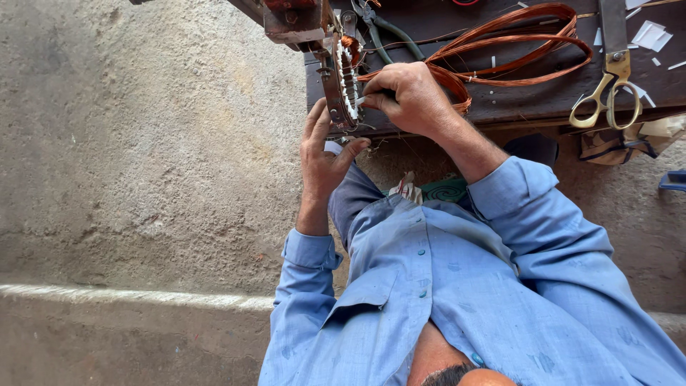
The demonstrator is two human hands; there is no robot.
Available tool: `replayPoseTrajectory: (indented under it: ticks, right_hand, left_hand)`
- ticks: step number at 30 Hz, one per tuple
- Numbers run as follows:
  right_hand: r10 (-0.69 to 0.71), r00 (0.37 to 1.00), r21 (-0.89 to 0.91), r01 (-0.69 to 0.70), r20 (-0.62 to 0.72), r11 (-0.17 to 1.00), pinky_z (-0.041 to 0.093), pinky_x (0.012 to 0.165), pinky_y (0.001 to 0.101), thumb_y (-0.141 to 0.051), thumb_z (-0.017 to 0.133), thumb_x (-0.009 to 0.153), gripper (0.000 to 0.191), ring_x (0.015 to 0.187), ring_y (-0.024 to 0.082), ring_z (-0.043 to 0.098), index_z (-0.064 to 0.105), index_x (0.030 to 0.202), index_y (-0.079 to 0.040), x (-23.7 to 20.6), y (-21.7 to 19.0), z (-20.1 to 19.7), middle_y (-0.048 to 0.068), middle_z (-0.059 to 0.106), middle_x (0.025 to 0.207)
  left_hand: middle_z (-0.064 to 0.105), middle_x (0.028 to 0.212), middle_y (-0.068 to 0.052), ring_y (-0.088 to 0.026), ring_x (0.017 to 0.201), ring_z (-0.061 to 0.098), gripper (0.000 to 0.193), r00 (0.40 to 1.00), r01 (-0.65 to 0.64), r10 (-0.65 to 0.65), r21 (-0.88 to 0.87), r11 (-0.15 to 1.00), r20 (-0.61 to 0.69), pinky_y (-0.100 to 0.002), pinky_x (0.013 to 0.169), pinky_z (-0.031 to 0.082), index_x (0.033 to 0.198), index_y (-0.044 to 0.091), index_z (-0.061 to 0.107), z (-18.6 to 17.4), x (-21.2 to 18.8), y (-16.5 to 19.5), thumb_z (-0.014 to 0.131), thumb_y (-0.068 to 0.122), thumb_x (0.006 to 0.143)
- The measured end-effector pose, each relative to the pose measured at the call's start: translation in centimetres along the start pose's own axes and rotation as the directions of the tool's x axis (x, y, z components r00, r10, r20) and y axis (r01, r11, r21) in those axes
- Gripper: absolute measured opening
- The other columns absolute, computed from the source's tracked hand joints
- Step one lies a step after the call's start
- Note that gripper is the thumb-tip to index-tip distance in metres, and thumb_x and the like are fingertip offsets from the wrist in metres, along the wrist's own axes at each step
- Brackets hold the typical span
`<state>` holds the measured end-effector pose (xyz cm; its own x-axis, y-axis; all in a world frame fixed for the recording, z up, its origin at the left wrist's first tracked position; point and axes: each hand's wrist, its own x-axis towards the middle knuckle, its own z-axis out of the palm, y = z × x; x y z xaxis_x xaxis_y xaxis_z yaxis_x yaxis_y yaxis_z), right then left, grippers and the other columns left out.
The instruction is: The person winds copper wire around the slots of a motor stator, inserting white insulating spacers between turns. They use scissors to cut the wire and pliers to adjust the winding, continuing the process across multiple slots.
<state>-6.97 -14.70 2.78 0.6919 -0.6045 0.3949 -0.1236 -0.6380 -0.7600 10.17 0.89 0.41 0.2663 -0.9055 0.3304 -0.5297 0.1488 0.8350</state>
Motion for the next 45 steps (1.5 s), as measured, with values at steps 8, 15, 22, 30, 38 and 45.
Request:
replayPoseTrajectory:
  ticks: [8,15,22,30,38,45]
  right_hand:
    - [0.043,0.998,-0.075,-0.039,0.054,0.996,0.060,0.069,0.0359,-0.013,0.083,0.091,0.014,0.080,0.024,0.072,0.080,0.101,-0.003,0.3,1.0,0.0,0.011,0.076,0.090]
    - [0.030,0.997,-0.087,-0.024,0.075,0.996,0.060,0.069,0.0365,-0.013,0.083,0.091,0.013,0.081,0.024,0.072,0.080,0.100,-0.004,0.5,1.1,-0.1,0.011,0.076,0.091]
    - [0.070,0.990,-0.096,-0.058,0.120,0.994,0.059,0.067,0.0381,-0.016,0.084,0.088,0.016,0.078,0.025,0.072,0.081,0.099,-0.005,1.0,0.5,-0.3,0.011,0.075,0.088]
    - [0.069,0.984,-0.135,-0.047,0.164,0.990,0.059,0.070,0.0405,-0.013,0.085,0.086,0.016,0.079,0.026,0.073,0.081,0.099,-0.006,2.0,0.1,0.3,0.011,0.075,0.089]
    - [0.046,0.998,0.105,-0.042,-0.033,0.994,0.061,0.086,0.0366,-0.008,0.084,0.090,0.020,0.098,0.024,0.075,0.077,0.108,-0.002,-0.9,-0.4,0.1,0.012,0.077,0.105]
    - [0.077,0.996,0.102,-0.073,-0.042,0.992,0.063,0.087,0.0328,-0.002,0.078,0.094,0.016,0.102,0.023,0.075,0.078,0.110,-0.003,-1.1,-0.9,1.5,0.013,0.077,0.111]
  left_hand:
    - [0.052,0.152,-0.020,-0.025,0.117,0.073,0.076,0.998,0.048,-0.047,0.032,0.998,-0.034,-0.036,0.094,0.066,0.144,-0.001,0.057,0.5,-0.4,-0.7,0.092,0.030,0.083]
    - [0.055,0.150,-0.019,-0.025,0.114,0.075,0.076,0.998,0.052,-0.052,0.003,0.999,-0.043,-0.035,0.092,0.067,0.146,-0.001,0.055,0.5,-0.5,-0.7,0.091,0.028,0.085]
    - [0.057,0.149,-0.017,-0.023,0.112,0.076,0.069,0.995,0.089,-0.090,-0.039,0.995,-0.035,-0.034,0.090,0.067,0.144,0.004,0.058,0.4,-0.2,-0.6,0.090,0.025,0.086]
    - [0.061,0.145,-0.016,-0.022,0.113,0.075,0.057,0.996,0.046,-0.047,-0.020,0.999,-0.081,-0.033,0.091,0.066,0.139,0.005,0.065,0.6,0.1,-1.2,0.089,0.020,0.089]
    - [0.064,0.142,-0.014,-0.022,0.119,0.072,0.051,0.995,0.034,-0.036,-0.029,0.999,-0.088,-0.034,0.094,0.066,0.134,0.007,0.068,0.1,0.7,-1.1,0.088,0.022,0.089]
    - [0.067,0.141,-0.008,-0.022,0.126,0.070,0.052,0.997,0.014,-0.015,-0.012,1.000,-0.073,-0.034,0.096,0.062,0.134,0.014,0.070,-1.0,0.9,0.0,0.090,0.023,0.087]
